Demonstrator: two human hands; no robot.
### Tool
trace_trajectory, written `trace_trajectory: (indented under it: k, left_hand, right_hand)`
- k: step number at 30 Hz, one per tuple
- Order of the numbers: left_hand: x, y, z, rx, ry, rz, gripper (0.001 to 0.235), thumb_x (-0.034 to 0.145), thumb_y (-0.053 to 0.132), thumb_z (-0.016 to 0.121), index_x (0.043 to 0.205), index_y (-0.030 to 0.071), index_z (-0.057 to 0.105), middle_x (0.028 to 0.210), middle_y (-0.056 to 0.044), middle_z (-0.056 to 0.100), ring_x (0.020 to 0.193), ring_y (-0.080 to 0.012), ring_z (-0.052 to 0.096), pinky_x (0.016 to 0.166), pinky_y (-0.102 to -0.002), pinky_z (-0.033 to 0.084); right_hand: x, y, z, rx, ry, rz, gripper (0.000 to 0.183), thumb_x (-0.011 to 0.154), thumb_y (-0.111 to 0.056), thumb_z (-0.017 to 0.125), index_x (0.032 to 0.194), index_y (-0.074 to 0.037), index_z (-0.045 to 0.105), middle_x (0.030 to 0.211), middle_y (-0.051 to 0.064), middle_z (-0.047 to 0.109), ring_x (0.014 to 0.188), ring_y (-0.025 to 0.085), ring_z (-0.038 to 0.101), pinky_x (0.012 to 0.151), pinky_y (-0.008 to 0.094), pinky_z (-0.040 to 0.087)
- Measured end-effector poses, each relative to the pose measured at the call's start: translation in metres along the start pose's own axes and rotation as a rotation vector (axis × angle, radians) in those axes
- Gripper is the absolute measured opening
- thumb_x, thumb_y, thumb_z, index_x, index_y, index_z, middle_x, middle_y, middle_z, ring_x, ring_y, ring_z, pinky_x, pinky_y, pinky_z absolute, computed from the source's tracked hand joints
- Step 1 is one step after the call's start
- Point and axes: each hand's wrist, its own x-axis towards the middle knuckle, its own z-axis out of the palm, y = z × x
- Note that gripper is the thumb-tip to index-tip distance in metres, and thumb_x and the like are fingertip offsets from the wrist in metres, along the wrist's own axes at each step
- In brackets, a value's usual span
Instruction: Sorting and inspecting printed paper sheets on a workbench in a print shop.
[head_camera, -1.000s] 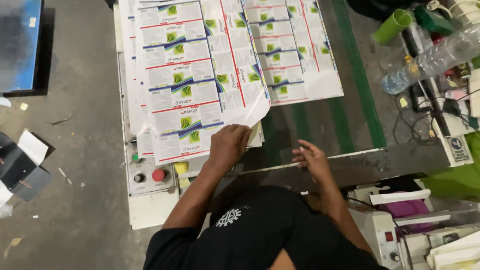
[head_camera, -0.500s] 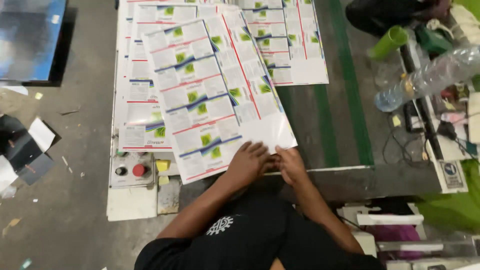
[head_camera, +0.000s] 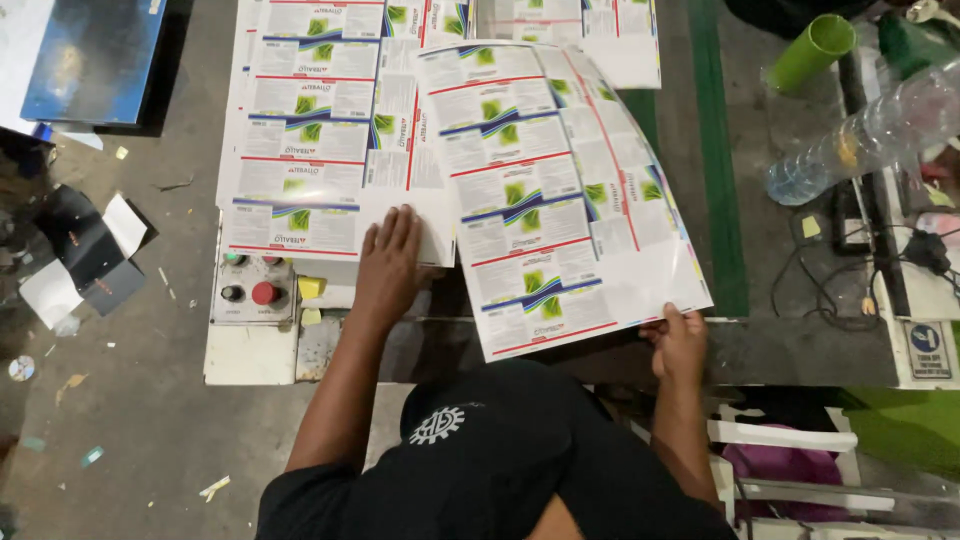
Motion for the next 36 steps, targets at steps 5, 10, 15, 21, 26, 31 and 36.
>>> trace_trajectory:
  k: [5,10,15,21,26,31,36]
  left_hand:
    - [-0.005,-0.007,0.013,0.077,0.142,0.071,0.052,0.089,0.026,0.072,0.134,0.001,0.06,0.148,-0.019,0.055,0.14,-0.0351,0.05,0.109,-0.048,0.043]
    - [-0.009,-0.001,-0.009,-0.063,0.351,0.0,0.016,0.094,0.013,0.07,0.108,0.007,0.074,0.114,-0.011,0.076,0.103,-0.0312,0.072,0.083,-0.043,0.058]
    - [-0.008,0.001,-0.037,-0.079,0.319,-0.038,0.013,0.089,0.022,0.075,0.092,0.009,0.072,0.094,-0.008,0.076,0.089,-0.0318,0.073,0.074,-0.045,0.057]
    - [-0.019,0.001,-0.049,-0.08,0.138,-0.01,0.016,0.095,0.021,0.068,0.103,0.009,0.074,0.1,-0.011,0.076,0.086,-0.0354,0.071,0.071,-0.048,0.056]
    - [-0.026,0.009,-0.054,-0.071,0.397,-0.074,0.011,0.097,0.013,0.065,0.105,0.009,0.073,0.103,-0.012,0.076,0.095,-0.0347,0.073,0.077,-0.046,0.057]
    - [-0.021,0.022,-0.064,-0.121,0.679,-0.198,0.009,0.099,0.007,0.071,0.107,0.004,0.072,0.103,-0.017,0.076,0.092,-0.0366,0.073,0.076,-0.044,0.058]
    - [-0.014,0.055,-0.028,-0.303,0.628,0.15,0.015,0.088,0.004,0.073,0.102,0.007,0.073,0.104,-0.017,0.076,0.095,-0.0328,0.075,0.084,-0.042,0.061]
  right_hand:
    - [-0.004,-0.006,-0.02,-0.03,0.068,-0.042,0.02,0.106,-0.013,0.056,0.124,-0.005,0.061,0.09,0.007,0.07,0.066,0.017,0.066,0.053,0.031,0.055]
    - [0.002,0.0,-0.022,-0.082,0.103,-0.056,0.02,0.11,-0.014,0.055,0.125,-0.002,0.058,0.092,0.009,0.07,0.069,0.019,0.069,0.055,0.031,0.054]
    - [0.022,0.0,0.013,-0.082,0.077,-0.029,0.025,0.108,-0.018,0.053,0.13,-0.004,0.054,0.094,0.01,0.071,0.069,0.02,0.07,0.053,0.032,0.056]
    - [0.077,0.003,0.058,-0.051,-0.071,0.015,0.028,0.109,-0.02,0.052,0.131,-0.004,0.052,0.097,0.011,0.071,0.072,0.022,0.073,0.052,0.032,0.055]
    - [0.12,-0.005,0.088,-0.041,-0.096,-0.005,0.029,0.108,-0.022,0.052,0.133,-0.006,0.05,0.096,0.012,0.071,0.073,0.022,0.072,0.054,0.033,0.055]
    - [0.118,-0.012,0.097,-0.034,-0.146,0.005,0.036,0.111,-0.026,0.054,0.138,-0.001,0.05,0.1,0.011,0.07,0.081,0.023,0.075,0.061,0.035,0.058]
    - [0.076,0.014,0.097,-0.1,-0.289,0.21,0.053,0.104,-0.019,0.058,0.152,-0.004,0.046,0.108,0.017,0.075,0.082,0.023,0.074,0.061,0.035,0.059]
